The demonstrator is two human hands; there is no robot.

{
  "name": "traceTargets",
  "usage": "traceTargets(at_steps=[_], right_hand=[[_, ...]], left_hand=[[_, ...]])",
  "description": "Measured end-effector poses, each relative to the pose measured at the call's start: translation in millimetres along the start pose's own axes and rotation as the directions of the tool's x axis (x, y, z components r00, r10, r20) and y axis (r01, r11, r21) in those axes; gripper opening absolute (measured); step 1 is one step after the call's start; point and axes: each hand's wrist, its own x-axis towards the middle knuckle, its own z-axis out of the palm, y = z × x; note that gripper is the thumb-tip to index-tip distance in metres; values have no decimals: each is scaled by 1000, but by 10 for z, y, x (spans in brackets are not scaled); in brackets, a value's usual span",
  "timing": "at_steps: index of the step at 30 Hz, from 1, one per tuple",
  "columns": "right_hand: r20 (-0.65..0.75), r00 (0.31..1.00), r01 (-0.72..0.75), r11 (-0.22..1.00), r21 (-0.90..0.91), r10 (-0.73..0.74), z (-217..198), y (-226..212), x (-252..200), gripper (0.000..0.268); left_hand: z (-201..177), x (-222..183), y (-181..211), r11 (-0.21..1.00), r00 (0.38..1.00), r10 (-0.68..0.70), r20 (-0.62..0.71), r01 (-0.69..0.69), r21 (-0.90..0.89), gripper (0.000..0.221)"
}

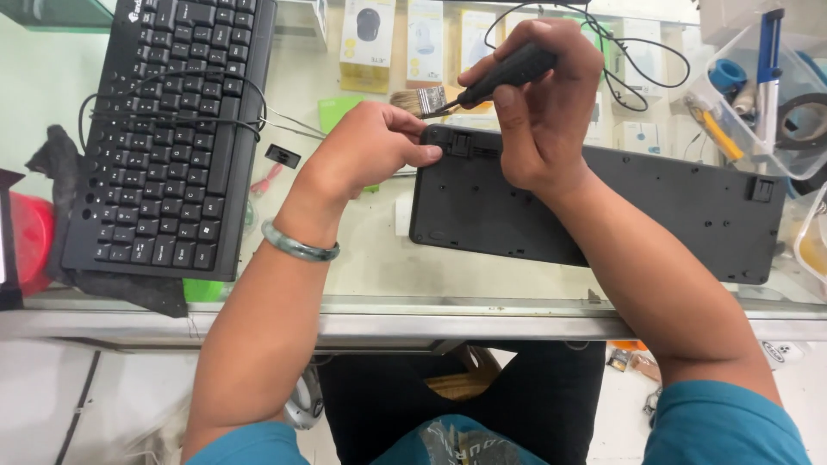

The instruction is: The person unscrews the back panel of a keyboard using a screwdriver and removes several screws.

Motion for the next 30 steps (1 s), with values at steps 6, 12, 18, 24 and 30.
traceTargets(at_steps=[6,12,18,24,30], right_hand=[[73,996,49,997,-63,-44,1,27,-55,32],[119,990,92,986,-141,-76,-18,29,-97,31],[155,984,110,978,-177,-82,-32,78,-136,31],[168,982,122,975,-184,-91,-19,80,-134,31],[186,976,157,961,-227,-116,-10,67,-112,29]], left_hand=[[26,102,-51,999,1000,1,-16,-2,-53,34],[28,87,-20,997,999,-44,-13,43,-57,28],[26,110,-46,996,1000,-21,-4,21,-83,24],[31,139,-75,994,1000,-4,-3,4,-110,22],[47,203,-130,991,999,36,-6,-36,-130,18]])
